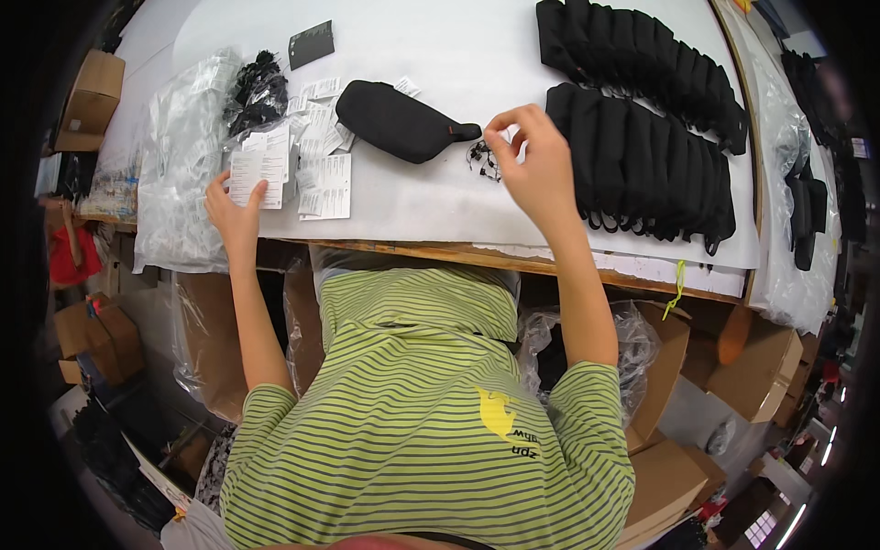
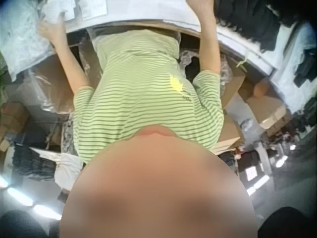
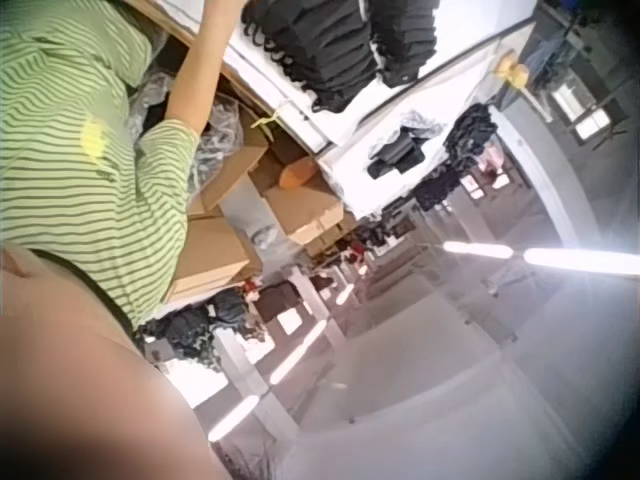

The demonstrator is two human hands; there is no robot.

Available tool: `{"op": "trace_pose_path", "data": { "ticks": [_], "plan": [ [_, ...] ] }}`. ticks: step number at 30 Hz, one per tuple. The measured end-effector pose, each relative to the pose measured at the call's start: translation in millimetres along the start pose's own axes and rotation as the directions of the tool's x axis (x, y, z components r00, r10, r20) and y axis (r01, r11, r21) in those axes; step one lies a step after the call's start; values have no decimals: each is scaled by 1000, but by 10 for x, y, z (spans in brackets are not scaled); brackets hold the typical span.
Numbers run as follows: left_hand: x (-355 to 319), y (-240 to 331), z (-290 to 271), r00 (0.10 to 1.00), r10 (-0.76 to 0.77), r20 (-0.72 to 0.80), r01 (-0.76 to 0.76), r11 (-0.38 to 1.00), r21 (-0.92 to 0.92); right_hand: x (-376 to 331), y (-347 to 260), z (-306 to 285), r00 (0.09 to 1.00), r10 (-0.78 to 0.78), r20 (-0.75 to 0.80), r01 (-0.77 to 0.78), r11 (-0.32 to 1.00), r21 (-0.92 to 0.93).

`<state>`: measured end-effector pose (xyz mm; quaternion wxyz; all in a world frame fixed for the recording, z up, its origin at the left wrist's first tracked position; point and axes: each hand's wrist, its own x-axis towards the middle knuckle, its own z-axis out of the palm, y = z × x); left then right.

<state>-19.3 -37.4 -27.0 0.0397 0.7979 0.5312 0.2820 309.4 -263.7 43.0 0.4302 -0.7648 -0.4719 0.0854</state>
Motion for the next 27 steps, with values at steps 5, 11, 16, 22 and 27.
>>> {"op": "trace_pose_path", "data": {
  "ticks": [5,11,16,22,27],
  "plan": [
    [193,29,-113,994,73,83,-70,997,-45,-9,-338,-229,995,97,8,-72,685,725],
    [126,301,-325,944,-82,319,260,780,-569,-392,77,-217,946,301,118,-313,757,574],
    [-178,839,-508,905,-16,426,357,575,-736,-843,349,-64,895,437,-91,-440,830,-342],
    [-518,1287,-414,829,165,535,395,505,-767,-795,39,327,911,181,370,-27,922,-385],
    [-692,1353,-367,737,212,641,495,477,-726,-807,177,330,932,182,313,-30,901,-434]
  ]
}}
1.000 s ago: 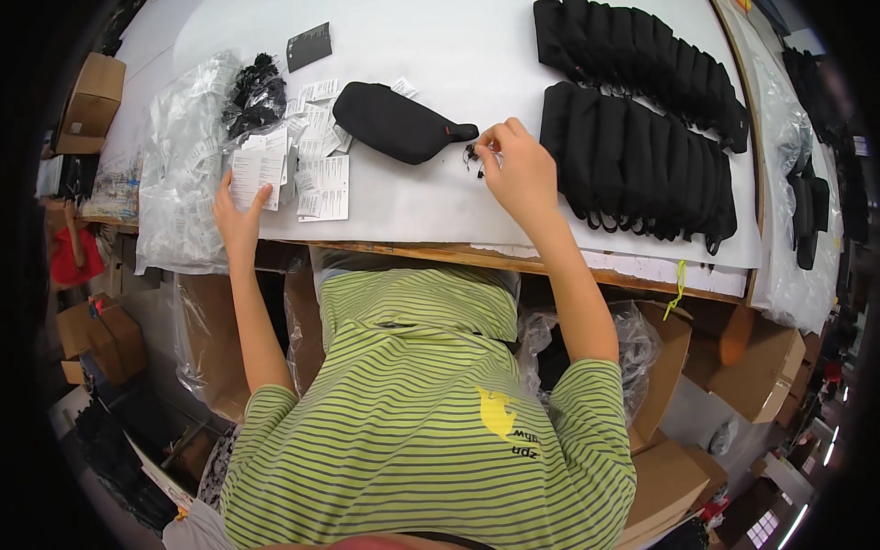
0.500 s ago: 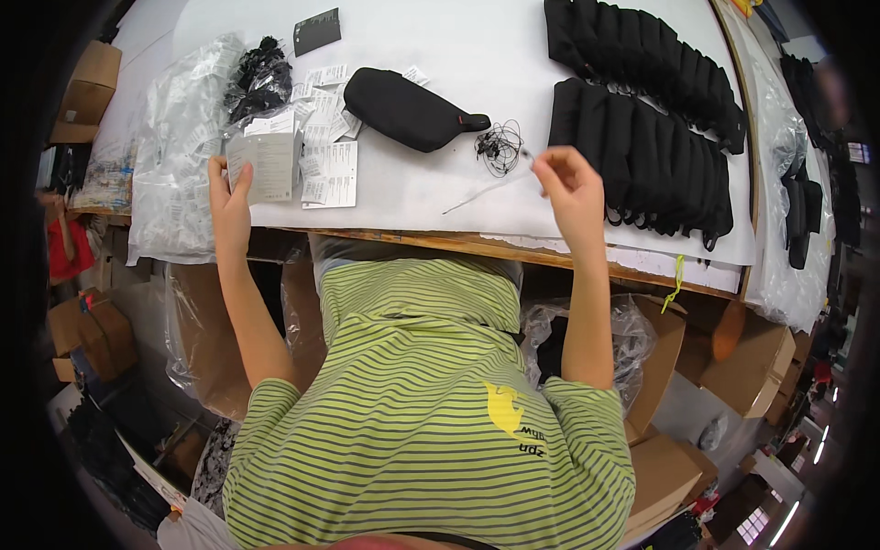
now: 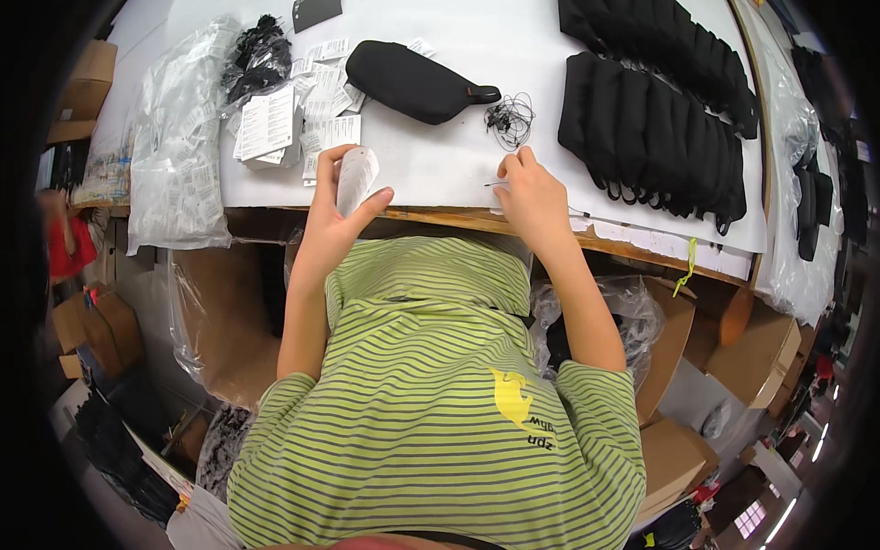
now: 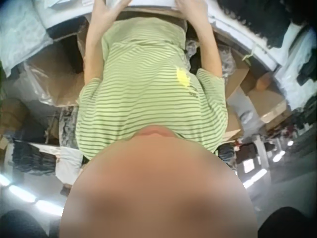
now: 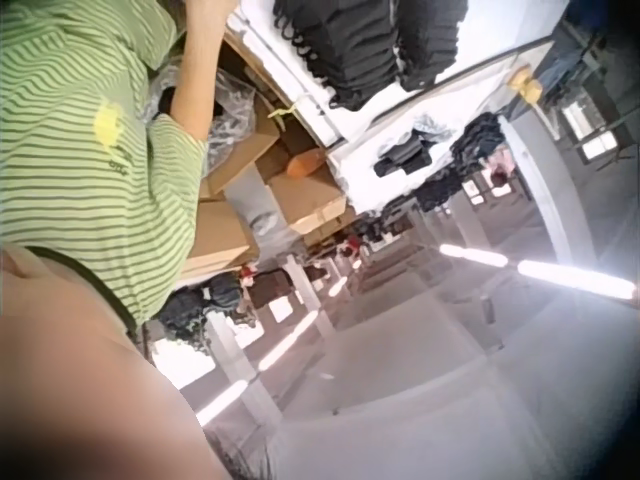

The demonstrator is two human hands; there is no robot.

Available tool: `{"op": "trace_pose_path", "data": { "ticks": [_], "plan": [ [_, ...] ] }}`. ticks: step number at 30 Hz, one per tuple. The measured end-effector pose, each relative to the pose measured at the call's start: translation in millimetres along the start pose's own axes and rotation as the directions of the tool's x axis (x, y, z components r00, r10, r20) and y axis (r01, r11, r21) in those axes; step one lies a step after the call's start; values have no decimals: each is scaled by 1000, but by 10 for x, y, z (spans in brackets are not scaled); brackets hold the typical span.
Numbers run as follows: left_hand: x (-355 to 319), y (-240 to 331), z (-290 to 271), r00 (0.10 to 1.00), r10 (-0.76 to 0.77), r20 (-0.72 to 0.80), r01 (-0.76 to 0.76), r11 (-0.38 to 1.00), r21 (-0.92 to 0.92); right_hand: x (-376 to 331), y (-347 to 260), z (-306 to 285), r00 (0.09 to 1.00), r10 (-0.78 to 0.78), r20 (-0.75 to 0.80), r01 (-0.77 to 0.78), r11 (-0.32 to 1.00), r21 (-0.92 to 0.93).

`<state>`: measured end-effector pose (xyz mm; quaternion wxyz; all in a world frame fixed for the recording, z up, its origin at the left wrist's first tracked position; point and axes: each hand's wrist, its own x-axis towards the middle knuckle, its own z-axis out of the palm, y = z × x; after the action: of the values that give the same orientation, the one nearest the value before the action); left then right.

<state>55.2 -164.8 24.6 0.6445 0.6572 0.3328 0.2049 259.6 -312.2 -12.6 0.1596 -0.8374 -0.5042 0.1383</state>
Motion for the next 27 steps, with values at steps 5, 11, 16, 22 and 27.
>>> {"op": "trace_pose_path", "data": {
  "ticks": [5,11,16,22,27],
  "plan": [
    [-18,-158,122,997,-33,69,33,999,3,-13,67,1,991,-55,123,44,995,91],
    [-83,-4,322,994,102,24,-104,990,99,-143,-393,-335,987,-40,158,-131,380,916],
    [-73,84,400,913,406,-41,-390,897,208,-126,-661,-303,992,97,-75,8,561,827],
    [-123,116,424,922,375,-95,-349,913,213,-161,-710,-304,983,140,-119,15,584,812],
    [-127,117,442,919,378,-111,-346,909,232,-172,-714,-189,975,196,-100,29,335,942]
  ]
}}
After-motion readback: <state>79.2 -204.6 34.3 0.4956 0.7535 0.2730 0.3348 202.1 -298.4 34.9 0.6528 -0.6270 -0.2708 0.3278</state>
